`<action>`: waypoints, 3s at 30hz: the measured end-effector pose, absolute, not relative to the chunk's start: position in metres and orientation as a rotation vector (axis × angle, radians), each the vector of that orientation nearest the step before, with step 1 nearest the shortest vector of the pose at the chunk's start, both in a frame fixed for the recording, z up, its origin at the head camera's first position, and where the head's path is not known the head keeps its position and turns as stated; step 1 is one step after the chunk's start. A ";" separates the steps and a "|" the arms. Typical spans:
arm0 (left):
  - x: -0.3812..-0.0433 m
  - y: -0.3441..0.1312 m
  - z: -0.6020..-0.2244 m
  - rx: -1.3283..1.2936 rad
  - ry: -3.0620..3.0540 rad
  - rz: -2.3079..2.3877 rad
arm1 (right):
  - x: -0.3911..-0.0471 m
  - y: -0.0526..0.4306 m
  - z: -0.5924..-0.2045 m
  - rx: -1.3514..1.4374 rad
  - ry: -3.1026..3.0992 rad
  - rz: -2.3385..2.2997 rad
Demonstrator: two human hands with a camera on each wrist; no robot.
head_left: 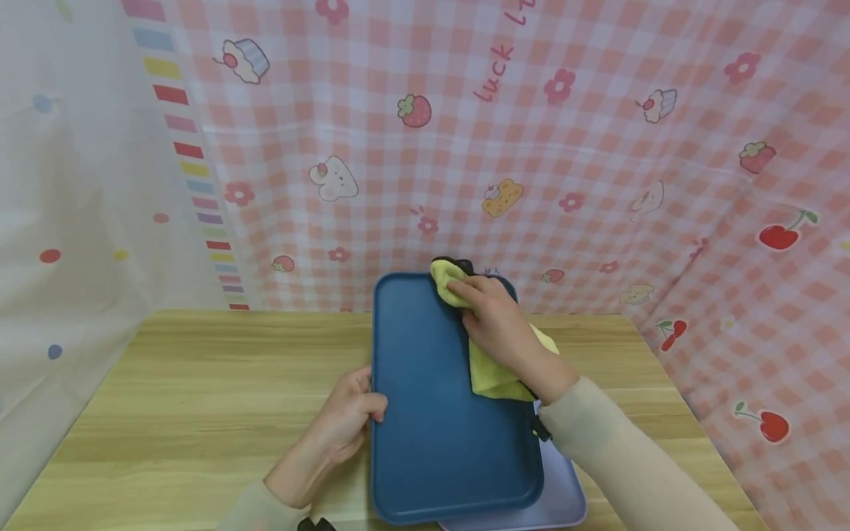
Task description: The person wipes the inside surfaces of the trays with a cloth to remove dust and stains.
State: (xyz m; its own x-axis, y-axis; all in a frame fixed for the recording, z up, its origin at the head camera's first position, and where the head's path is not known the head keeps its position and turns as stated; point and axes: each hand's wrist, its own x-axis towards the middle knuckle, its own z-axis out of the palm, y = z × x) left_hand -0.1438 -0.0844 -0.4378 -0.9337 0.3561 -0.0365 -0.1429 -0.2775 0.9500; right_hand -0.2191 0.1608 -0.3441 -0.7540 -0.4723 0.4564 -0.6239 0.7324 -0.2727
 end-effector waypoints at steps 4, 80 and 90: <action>-0.144 -0.086 -0.438 0.259 1.659 2.273 | -0.220 0.151 -0.343 0.913 -2.583 0.573; -0.145 -0.089 -0.431 0.128 1.676 2.361 | -0.187 0.110 -0.351 1.173 -2.510 0.336; -0.145 -0.089 -0.433 0.094 1.684 2.374 | -0.198 0.143 -0.354 0.916 -2.578 0.468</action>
